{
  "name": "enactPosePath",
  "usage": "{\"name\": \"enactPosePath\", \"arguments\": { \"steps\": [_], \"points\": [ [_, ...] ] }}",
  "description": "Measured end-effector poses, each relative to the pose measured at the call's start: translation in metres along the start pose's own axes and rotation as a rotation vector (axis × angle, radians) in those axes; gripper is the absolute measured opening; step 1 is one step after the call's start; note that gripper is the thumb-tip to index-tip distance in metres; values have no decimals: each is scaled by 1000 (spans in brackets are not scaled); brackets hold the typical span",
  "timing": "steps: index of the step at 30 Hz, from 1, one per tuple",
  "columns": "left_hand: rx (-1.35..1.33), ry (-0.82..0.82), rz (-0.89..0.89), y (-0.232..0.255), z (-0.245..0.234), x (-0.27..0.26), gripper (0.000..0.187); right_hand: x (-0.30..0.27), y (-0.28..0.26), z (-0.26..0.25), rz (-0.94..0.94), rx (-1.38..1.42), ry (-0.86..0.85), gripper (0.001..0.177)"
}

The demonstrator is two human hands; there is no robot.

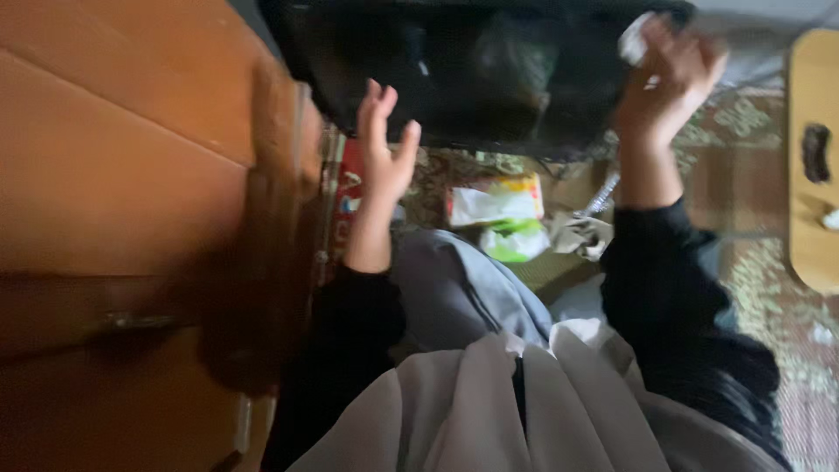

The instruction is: The person wipes down a television screen and a small wooden table using a cleaning spray and tissues.

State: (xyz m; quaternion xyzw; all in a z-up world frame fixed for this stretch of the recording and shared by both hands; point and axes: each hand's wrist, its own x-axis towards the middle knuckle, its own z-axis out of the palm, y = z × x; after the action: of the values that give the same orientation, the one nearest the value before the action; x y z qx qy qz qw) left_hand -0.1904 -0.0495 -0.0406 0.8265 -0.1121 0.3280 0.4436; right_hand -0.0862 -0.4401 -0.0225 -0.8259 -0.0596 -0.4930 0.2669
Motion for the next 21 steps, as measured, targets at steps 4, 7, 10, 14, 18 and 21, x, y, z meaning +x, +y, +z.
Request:
{"name": "enactPosePath", "arguments": {
  "steps": [4, 7, 10, 14, 18, 21],
  "points": [
    [121, 45, 18, -42, -56, 39, 54, 36, -12, 52, -196, -78, -63, 34],
    [190, 13, -5, -75, -77, 67, 54, 18, -34, 88, -130, -156, -165, 41],
    [239, -13, -6, -114, -84, 98, 57, 5, -67, 124, -128, -208, -182, 35],
    [265, -40, -69, -151, -78, 128, 59, -11, -132, 171, -115, -271, -365, 42],
    [118, -81, -174, -163, -76, 139, 67, -22, -208, 209, -96, -200, -399, 51],
    [86, -43, -162, -173, -80, 135, 72, -25, -259, 225, -244, -241, -427, 45]
  ]
}}
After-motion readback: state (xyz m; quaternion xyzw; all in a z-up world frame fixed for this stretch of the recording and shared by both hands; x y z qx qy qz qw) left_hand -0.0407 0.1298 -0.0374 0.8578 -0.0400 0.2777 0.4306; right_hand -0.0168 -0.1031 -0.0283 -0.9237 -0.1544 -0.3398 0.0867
